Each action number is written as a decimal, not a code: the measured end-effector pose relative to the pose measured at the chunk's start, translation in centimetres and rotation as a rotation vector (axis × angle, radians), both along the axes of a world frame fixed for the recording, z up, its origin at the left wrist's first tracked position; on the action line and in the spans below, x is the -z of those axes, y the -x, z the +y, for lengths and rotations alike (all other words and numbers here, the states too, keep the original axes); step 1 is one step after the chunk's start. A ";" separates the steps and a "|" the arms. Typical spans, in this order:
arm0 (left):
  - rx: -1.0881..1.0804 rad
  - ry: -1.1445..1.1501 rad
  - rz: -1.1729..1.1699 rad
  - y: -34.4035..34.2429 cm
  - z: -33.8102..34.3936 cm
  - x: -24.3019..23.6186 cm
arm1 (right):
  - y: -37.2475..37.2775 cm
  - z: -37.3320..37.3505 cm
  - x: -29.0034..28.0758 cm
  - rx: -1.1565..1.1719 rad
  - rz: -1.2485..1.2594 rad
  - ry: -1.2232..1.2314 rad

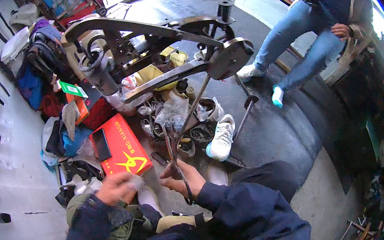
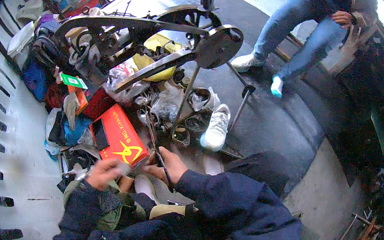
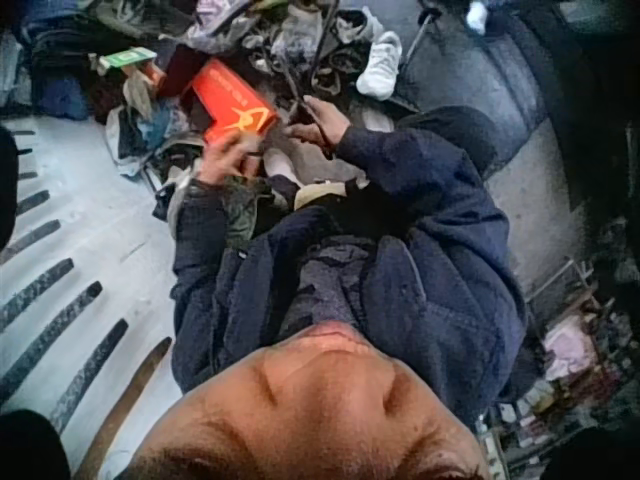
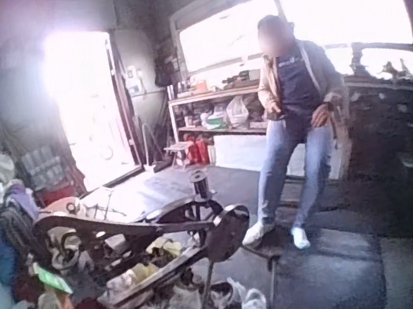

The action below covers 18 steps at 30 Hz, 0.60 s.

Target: The person uses a sewing machine to stitch a white sneaker, then removes it to trim excess material with scissors. They reposition the shoe on the machine and continue stitching, repeating the cycle of sewing and trimming.

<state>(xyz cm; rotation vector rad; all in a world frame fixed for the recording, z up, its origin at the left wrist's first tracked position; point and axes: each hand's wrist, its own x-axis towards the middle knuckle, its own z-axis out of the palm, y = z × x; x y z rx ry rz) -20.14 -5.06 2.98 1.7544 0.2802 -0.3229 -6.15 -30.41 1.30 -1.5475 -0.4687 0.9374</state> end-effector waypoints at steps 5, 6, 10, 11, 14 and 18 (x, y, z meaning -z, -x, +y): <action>0.084 0.069 -0.065 -2.4 -7.6 -0.2 | 0.2 -0.9 0.1 -0.055 -0.006 -0.102; 0.082 0.043 -0.063 -2.5 -7.7 -0.3 | 0.1 -1.0 0.0 -0.028 0.018 -0.084; -0.039 -0.033 -0.040 -2.6 -8.0 0.0 | 0.2 -1.2 -0.2 -0.003 0.054 -0.037; -0.062 -0.004 -0.120 -2.8 -8.2 0.1 | 0.3 -1.2 -0.2 -0.001 0.073 -0.025; -0.330 0.385 -0.146 -2.6 -10.2 1.0 | 0.6 -1.1 0.1 0.139 0.148 -0.033; -0.223 0.331 -0.108 -2.7 -10.8 1.5 | 0.3 -1.6 0.6 0.199 0.190 -0.136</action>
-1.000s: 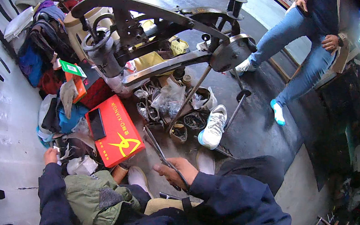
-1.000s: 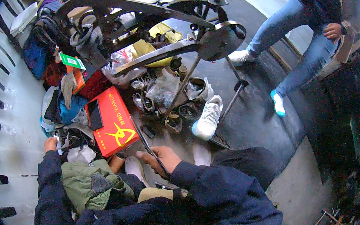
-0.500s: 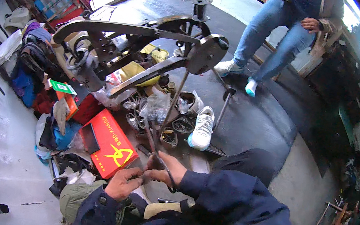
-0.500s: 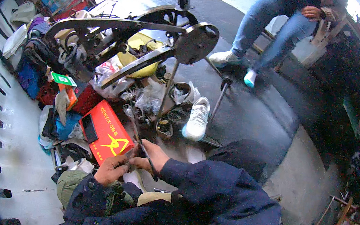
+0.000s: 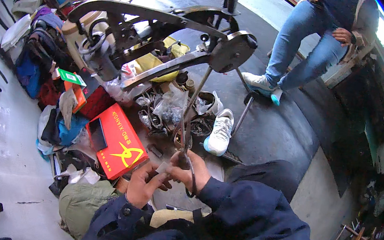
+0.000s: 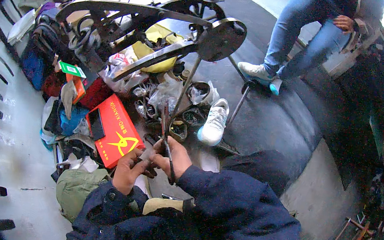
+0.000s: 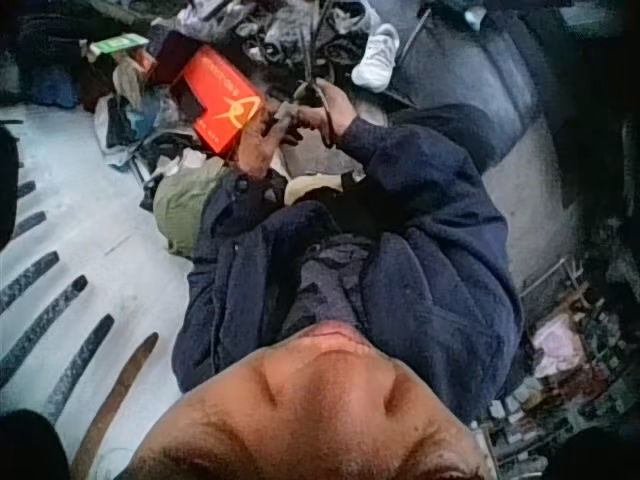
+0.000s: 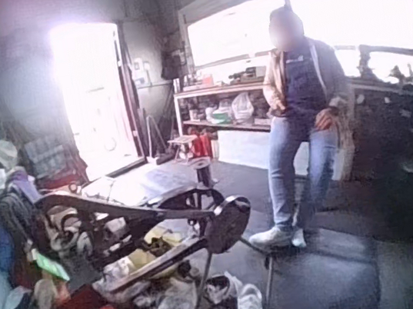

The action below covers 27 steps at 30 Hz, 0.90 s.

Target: The person uses a sewing machine to stitch a white sneaker, then removes it to trim excess material with scissors. They reposition the shoe on the machine and continue stitching, repeating the cycle of sewing and trimming.

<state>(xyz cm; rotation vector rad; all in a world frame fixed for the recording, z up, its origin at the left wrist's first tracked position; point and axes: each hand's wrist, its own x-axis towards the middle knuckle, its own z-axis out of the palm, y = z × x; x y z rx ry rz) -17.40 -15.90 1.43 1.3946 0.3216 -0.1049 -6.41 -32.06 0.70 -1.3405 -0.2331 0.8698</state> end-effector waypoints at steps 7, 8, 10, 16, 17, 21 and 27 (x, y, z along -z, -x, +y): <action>-0.018 0.054 0.048 -0.8 1.1 0.2 | 0.0 0.4 -0.2 -0.020 -0.032 0.038; -0.009 0.081 0.067 -0.9 1.2 0.3 | -0.1 0.4 -0.3 -0.024 -0.005 0.046; -0.065 0.088 0.017 -1.2 1.3 0.4 | -0.1 0.5 -0.5 -0.015 0.007 0.059; -0.448 0.471 -0.078 -1.7 2.0 0.6 | 0.5 0.6 -0.9 -0.169 0.147 0.121; -0.475 0.494 -0.098 -1.7 2.1 0.6 | 0.6 0.6 -0.9 -0.232 0.090 0.193; -0.553 0.533 -0.144 -1.7 2.2 0.6 | 1.6 0.6 -0.8 -0.370 -0.039 0.200; -0.571 0.558 -0.164 -1.8 1.5 1.1 | 2.1 0.9 -0.2 -0.379 -0.060 0.216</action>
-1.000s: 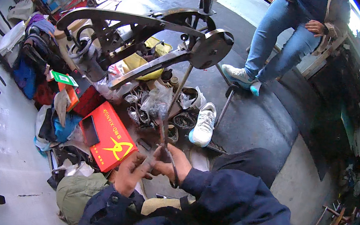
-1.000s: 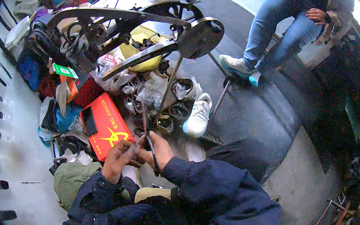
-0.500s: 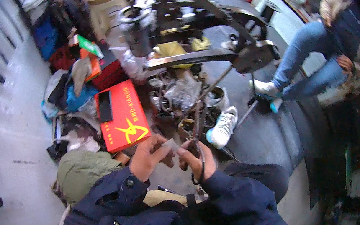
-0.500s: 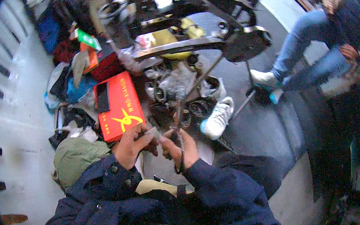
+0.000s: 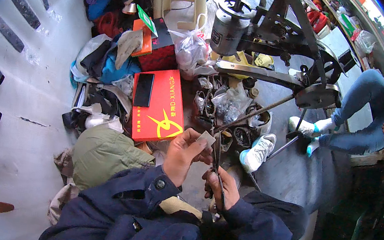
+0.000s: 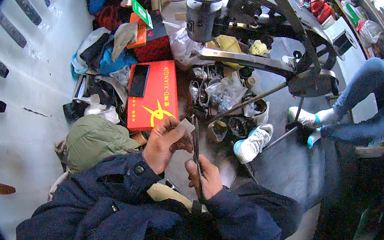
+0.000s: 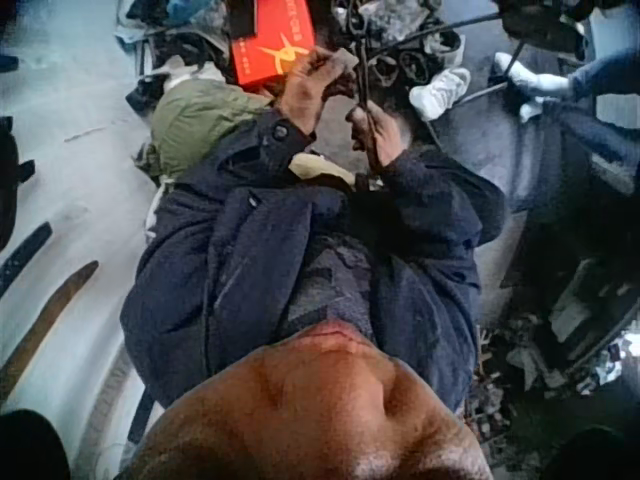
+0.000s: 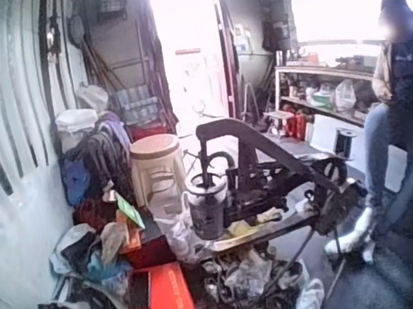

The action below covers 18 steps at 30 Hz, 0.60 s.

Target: The person uses a sewing machine to stitch a white sneaker, then removes it to trim excess material with scissors. They reposition the shoe on the machine and continue stitching, repeating the cycle of sewing and trimming.

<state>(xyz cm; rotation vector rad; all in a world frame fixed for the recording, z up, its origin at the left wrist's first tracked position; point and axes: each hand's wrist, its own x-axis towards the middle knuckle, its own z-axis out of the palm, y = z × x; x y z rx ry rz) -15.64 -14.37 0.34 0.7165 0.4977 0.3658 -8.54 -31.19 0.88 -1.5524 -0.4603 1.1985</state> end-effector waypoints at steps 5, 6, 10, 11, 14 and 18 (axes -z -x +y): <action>-0.043 -0.023 0.002 -0.2 -0.7 0.2 | 0.2 0.2 0.6 0.052 -0.051 0.010; -0.044 -0.006 -0.004 -0.2 -0.8 0.2 | 0.2 0.3 0.7 0.052 -0.084 0.013; -0.062 -0.046 0.032 -0.3 -1.0 0.1 | 0.1 0.4 0.7 0.054 -0.127 0.060; -0.065 -0.046 0.037 -0.3 -1.0 0.2 | 0.1 0.3 0.7 0.050 -0.152 0.060; -0.044 -0.075 0.050 -0.2 -0.9 0.4 | 0.0 0.3 0.8 0.034 -0.191 0.075; -0.003 -0.076 0.032 0.0 -0.7 0.7 | 0.0 0.2 0.9 0.037 -0.229 0.043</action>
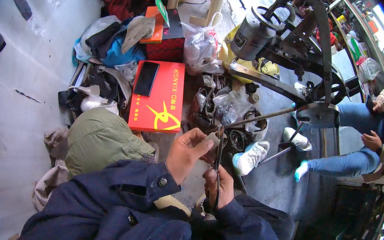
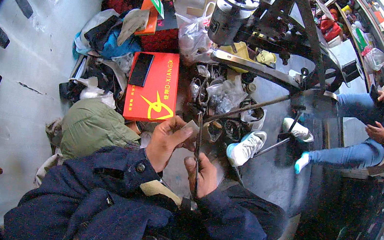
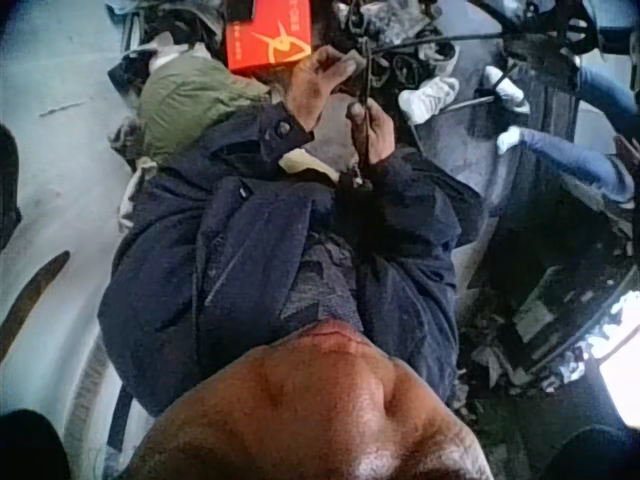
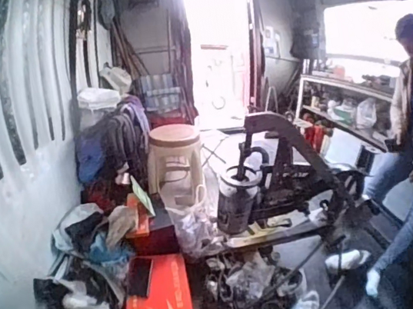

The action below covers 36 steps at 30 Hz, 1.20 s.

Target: The person uses a sewing machine to stitch a white sneaker, then removes it to trim excess material with scissors. They reposition the shoe on the machine and continue stitching, repeating the cycle of sewing and trimming.

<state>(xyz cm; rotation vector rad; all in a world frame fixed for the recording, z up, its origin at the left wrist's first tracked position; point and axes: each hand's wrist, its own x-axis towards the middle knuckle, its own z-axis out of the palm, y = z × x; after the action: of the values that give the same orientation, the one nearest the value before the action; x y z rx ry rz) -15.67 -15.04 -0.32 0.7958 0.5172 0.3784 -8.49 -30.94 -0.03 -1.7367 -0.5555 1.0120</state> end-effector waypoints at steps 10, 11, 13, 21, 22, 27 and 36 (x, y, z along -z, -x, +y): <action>-0.019 0.034 -0.011 -0.2 -0.1 -0.3 | 0.0 -0.2 0.2 0.003 -0.048 -0.010; -0.014 0.027 -0.010 -0.2 -0.1 -0.3 | -0.1 -0.3 0.3 -0.004 -0.056 -0.004; -0.013 0.033 -0.013 -0.2 0.0 -0.2 | -0.2 -0.5 0.3 0.003 -0.050 0.079; 0.012 0.084 -0.040 0.1 0.3 0.0 | -0.1 -0.9 -0.2 -0.011 -0.069 0.007; 0.018 0.080 -0.047 0.0 0.4 0.0 | -0.2 -1.0 -0.4 -0.020 -0.061 0.041; 0.067 0.086 -0.076 0.0 0.8 0.2 | -0.6 -1.6 -0.6 -0.070 -0.122 0.026; 0.134 0.055 -0.056 0.1 1.2 -0.1 | -1.0 -2.2 0.1 -0.035 -0.003 -0.053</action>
<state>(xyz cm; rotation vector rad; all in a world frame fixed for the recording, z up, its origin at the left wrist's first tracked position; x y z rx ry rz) -15.78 -13.87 -0.24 0.7601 0.4173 0.2612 -7.53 -33.14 -0.16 -1.6869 -0.6110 1.0104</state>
